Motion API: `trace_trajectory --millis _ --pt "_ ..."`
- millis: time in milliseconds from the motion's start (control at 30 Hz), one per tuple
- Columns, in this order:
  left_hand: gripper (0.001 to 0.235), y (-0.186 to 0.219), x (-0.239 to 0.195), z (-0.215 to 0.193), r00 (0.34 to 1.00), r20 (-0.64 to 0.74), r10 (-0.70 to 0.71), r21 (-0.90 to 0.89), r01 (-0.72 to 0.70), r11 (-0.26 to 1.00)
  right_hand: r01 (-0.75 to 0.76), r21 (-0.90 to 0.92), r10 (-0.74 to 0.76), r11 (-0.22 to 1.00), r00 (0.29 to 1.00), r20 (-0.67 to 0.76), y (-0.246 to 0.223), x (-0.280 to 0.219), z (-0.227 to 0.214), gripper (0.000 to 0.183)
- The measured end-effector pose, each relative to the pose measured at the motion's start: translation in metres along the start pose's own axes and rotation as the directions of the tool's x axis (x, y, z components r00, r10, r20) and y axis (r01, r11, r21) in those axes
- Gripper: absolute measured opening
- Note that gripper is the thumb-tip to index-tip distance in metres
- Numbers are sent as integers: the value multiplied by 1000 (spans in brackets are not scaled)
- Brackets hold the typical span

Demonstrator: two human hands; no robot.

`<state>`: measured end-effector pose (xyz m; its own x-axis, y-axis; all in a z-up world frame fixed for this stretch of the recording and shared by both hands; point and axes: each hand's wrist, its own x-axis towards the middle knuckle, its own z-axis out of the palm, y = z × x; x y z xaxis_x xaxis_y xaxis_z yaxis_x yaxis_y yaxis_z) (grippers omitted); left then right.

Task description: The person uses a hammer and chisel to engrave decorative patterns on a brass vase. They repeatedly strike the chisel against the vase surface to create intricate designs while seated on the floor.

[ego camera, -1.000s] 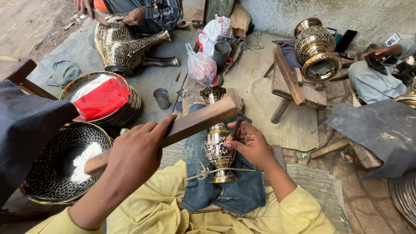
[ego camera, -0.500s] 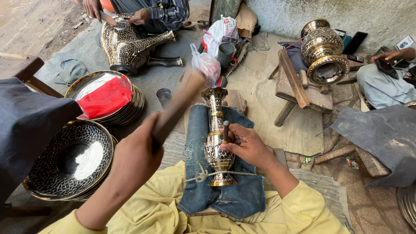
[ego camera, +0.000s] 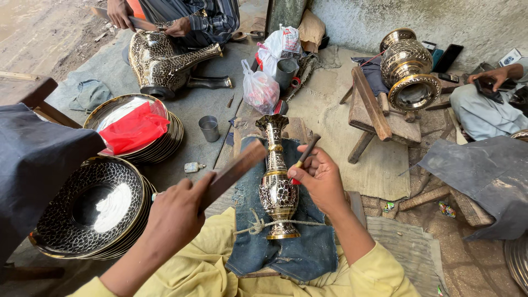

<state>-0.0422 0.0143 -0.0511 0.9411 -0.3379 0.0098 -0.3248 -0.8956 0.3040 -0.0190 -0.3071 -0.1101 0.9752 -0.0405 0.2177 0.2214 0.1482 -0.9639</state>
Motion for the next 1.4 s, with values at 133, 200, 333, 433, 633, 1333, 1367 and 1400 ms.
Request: trace_trajectory --millis 133,200,333,433,633,1333,1367,1400 --pt "83 -1 18 -8 989 147 -4 -29 8 1000 -61 -81 62 995 998 11 4 -5 9 53" --pt "78 0 28 -16 987 144 76 62 -85 994 -10 -118 15 993 999 38 3 -5 10 56" --pt "83 8 42 -39 981 101 167 58 -173 983 2 -212 25 977 992 124 -6 -3 9 56" --pt "57 19 52 -59 939 342 -39 315 -75 946 7 -245 30 970 989 146 -10 -2 11 56" --pt "68 36 64 -85 959 -201 200 -159 -234 959 30 -333 10 943 993 119 -9 -6 14 51" --pt "64 3 22 -9 993 30 110 210 -114 971 110 -363 -19 925 969 245 -10 -22 11 48" --pt "65 5 23 -11 991 12 131 187 -131 974 123 -371 -31 920 969 245 -11 -22 12 50" --pt "66 6 25 -15 989 -10 150 165 -146 975 140 -379 -46 915 968 247 -12 -21 14 51"
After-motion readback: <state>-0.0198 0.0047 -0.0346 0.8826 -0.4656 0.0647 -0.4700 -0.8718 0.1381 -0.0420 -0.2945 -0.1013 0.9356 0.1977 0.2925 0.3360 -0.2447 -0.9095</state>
